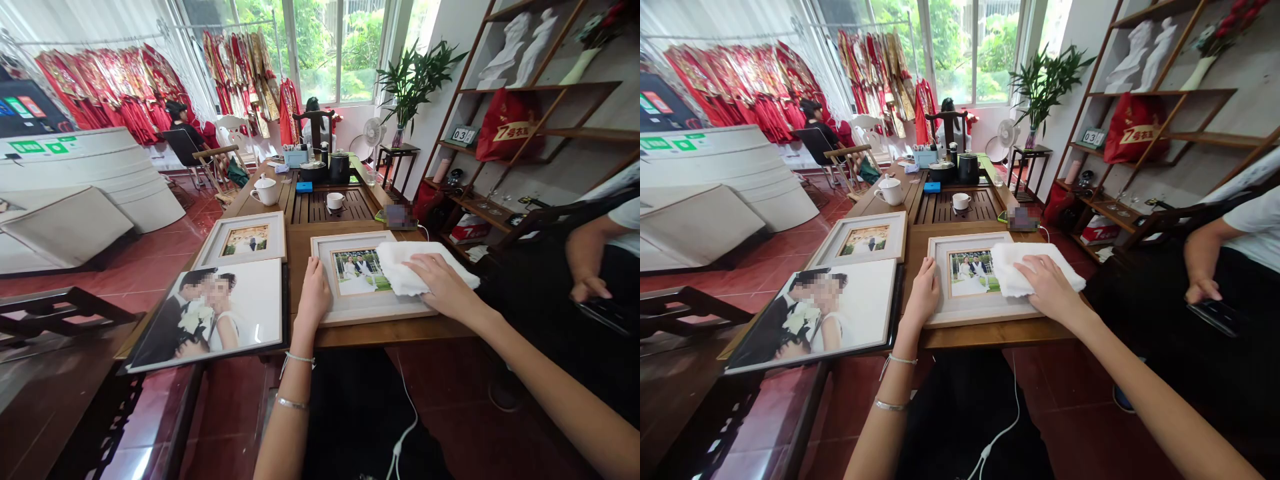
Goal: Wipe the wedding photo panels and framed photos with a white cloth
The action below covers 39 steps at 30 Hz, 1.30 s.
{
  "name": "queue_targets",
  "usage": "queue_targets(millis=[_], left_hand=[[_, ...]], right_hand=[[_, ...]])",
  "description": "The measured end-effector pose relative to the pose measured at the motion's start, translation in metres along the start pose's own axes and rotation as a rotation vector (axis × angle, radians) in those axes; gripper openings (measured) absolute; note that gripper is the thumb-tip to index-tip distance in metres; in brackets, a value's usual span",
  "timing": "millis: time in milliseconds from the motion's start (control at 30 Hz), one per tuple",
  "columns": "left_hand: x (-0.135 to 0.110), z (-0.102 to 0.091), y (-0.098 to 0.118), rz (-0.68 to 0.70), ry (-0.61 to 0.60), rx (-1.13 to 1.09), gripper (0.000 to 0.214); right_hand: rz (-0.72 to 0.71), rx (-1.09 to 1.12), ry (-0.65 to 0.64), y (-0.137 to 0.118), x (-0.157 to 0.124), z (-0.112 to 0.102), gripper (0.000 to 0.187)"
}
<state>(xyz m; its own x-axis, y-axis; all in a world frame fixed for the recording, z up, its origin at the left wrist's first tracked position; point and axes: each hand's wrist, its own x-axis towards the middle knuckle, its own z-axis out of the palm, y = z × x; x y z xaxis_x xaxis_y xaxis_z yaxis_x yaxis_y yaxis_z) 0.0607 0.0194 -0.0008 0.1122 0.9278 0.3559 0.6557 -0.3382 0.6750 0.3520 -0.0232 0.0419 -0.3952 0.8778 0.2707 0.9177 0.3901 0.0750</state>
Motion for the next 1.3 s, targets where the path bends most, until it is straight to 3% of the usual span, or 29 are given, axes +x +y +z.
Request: queue_targets(millis=[133,300,700,867,1100,1300], left_hand=[[-0.002,0.002,-0.001,0.033,0.009,-0.004,0.05],[-0.004,0.004,-0.001,0.011,0.0,-0.001,0.048],[0.0,-0.001,-0.002,0.038,-0.032,0.021,0.042],[0.003,0.001,-0.007,0.026,0.01,0.018,0.043],[0.004,0.0,-0.009,0.044,0.01,-0.033,0.044],[0.005,-0.003,0.0,0.1,0.021,-0.02,0.046]], right_hand=[[0.052,0.089,-0.067,0.015,0.038,0.016,0.072],[0.198,0.062,-0.204,0.003,0.075,0.014,0.072],[0.216,0.029,-0.196,-0.016,0.117,0.013,0.062],[0.119,0.054,-0.202,-0.038,0.131,0.017,0.065],[-0.132,0.143,-0.256,-0.075,0.142,0.016,0.075],[-0.317,0.293,-0.32,-0.071,0.123,0.007,0.077]])
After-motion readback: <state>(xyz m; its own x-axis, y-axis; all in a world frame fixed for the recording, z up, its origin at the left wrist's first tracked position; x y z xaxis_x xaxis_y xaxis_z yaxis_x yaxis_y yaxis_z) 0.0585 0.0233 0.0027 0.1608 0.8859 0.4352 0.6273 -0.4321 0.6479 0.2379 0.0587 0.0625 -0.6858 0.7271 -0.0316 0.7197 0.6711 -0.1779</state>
